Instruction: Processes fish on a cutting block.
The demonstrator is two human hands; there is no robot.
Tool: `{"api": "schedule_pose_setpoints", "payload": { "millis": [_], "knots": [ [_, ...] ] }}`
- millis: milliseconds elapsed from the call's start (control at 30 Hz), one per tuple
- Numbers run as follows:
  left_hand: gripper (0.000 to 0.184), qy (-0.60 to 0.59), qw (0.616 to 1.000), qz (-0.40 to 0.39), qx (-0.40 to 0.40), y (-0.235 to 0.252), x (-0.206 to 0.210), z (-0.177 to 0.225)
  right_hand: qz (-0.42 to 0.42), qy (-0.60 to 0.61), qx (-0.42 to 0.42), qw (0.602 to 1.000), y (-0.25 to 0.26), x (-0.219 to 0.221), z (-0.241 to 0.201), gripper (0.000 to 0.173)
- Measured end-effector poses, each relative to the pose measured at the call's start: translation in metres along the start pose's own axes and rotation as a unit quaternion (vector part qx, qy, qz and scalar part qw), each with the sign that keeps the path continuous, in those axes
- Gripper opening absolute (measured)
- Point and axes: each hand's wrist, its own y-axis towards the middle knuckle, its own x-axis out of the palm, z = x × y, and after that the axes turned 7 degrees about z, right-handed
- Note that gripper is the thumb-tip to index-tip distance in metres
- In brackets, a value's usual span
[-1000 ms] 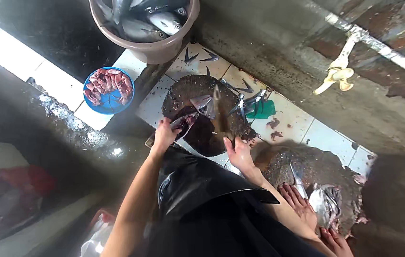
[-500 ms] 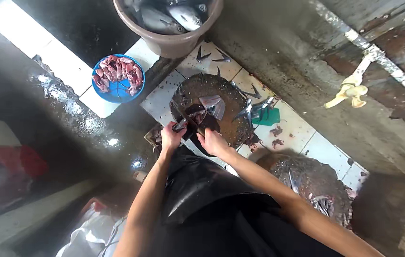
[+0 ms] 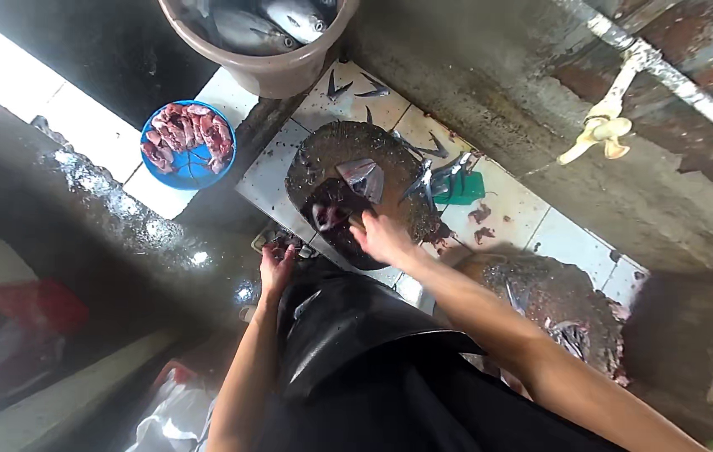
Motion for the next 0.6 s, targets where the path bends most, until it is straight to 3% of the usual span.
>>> {"api": "schedule_pose_setpoints", "payload": {
  "millis": [67, 133, 200, 267, 367, 433, 500, 600],
  "knots": [
    [0.049, -0.131, 0.988, -0.064, -0.05, 0.003, 0.007, 0.011, -0.044, 0.047, -0.031, 0.997, -0.016, 0.008, -0.009, 0.056],
    [0.051, -0.243, 0.955, -0.126, -0.109, 0.002, 0.011, 0.021, -0.04, 0.103, -0.034, 0.993, -0.029, 0.013, -0.012, 0.059],
    [0.055, -0.256, 0.951, -0.12, -0.128, 0.003, 0.018, 0.019, 0.039, 0.168, -0.007, 0.985, -0.041, 0.012, -0.004, 0.059],
    [0.049, -0.168, 0.979, -0.046, -0.106, 0.003, 0.018, 0.013, 0.157, 0.221, 0.016, 0.962, -0.052, 0.01, 0.018, 0.056],
    [0.06, 0.062, 0.99, 0.115, 0.042, -0.003, 0.009, 0.024, 0.324, 0.231, 0.059, 0.915, -0.061, 0.027, 0.066, 0.054],
    [0.053, 0.087, 0.968, 0.15, 0.179, -0.002, 0.015, 0.059, 0.323, 0.179, 0.144, 0.918, -0.057, 0.048, 0.098, 0.058],
    [0.042, 0.117, 0.952, 0.087, 0.27, 0.001, 0.035, 0.114, 0.197, 0.143, 0.239, 0.94, -0.05, 0.057, 0.12, 0.066],
    [0.043, 0.189, 0.911, -0.008, 0.365, 0.036, 0.094, 0.19, 0.168, 0.153, 0.254, 0.94, -0.045, 0.061, 0.125, 0.064]
  ]
}}
